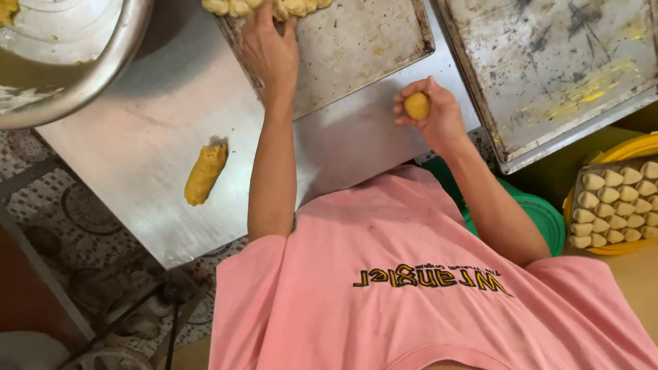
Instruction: Pinching off portions of dough, rolling them into buns, and arranging them on baking trays.
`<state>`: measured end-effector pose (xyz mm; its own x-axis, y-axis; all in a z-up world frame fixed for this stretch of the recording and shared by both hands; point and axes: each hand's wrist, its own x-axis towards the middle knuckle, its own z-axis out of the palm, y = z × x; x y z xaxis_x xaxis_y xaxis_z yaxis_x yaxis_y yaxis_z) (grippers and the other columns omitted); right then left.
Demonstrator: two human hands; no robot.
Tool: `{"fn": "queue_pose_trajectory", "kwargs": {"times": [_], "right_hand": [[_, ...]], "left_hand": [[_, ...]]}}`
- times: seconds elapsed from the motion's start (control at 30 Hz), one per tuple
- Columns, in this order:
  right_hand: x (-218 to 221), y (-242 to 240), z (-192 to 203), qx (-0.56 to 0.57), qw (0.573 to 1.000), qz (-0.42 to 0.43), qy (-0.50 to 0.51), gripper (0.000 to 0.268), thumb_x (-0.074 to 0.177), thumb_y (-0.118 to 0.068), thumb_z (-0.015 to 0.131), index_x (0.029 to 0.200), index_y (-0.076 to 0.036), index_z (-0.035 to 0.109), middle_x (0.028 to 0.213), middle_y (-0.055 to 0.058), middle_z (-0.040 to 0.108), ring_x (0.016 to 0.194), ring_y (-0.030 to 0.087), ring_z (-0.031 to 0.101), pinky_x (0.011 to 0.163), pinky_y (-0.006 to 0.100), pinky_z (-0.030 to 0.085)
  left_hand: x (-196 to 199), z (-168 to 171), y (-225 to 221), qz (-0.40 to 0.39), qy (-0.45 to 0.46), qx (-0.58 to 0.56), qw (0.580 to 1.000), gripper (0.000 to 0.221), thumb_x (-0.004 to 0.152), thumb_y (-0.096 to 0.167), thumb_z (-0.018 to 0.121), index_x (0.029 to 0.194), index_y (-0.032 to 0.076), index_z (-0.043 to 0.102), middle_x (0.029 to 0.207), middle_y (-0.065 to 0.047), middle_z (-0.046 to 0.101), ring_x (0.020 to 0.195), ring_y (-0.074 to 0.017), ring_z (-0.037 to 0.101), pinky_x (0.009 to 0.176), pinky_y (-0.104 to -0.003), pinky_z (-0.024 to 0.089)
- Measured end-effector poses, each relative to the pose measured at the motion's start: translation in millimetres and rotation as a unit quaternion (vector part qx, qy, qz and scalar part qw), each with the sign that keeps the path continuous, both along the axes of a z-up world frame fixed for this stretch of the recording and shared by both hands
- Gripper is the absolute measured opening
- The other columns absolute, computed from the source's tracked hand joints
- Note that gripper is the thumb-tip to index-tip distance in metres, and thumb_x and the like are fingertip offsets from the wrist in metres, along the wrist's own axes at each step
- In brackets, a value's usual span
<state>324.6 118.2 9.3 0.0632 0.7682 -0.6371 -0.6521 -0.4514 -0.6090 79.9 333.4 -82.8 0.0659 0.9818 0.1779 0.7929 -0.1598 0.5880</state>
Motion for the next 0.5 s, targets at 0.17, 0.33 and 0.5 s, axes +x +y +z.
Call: {"fn": "queue_pose_trajectory", "kwargs": {"times": [0.17,0.33,0.5], "right_hand": [[1,8,30,-0.004,0.995,-0.024,-0.1,0.035,0.095,-0.038,0.069,0.075,-0.012,0.057,0.08,0.007,0.058,0.064,0.018,0.053,0.054,0.029,0.036],[-45,19,59,0.143,0.946,0.111,-0.269,0.015,0.096,-0.023,0.071,0.095,-0.009,0.065,0.087,0.004,0.064,0.075,0.012,0.055,0.071,0.028,0.045],[-125,52,129,0.385,0.8,0.182,-0.422,0.046,0.098,-0.037,0.075,0.129,-0.005,0.067,0.112,0.011,0.068,0.105,0.024,0.065,0.098,0.036,0.047]], "left_hand": [[11,24,2,0.051,-0.185,0.024,0.981,0.022,0.077,0.003,0.083,0.091,0.015,0.07,0.082,0.003,0.069,0.069,-0.0097,0.062,0.061,-0.026,0.056],[-18,118,-61,0.003,-0.471,-0.047,0.881,0.03,0.081,-0.013,0.066,0.103,0.008,0.067,0.105,-0.005,0.061,0.09,-0.0181,0.063,0.072,-0.027,0.057],[-70,207,-135,-0.154,-0.526,-0.127,0.827,0.022,0.094,0.002,0.074,0.115,0.008,0.07,0.113,-0.006,0.06,0.099,-0.0139,0.059,0.085,-0.024,0.049]]}}
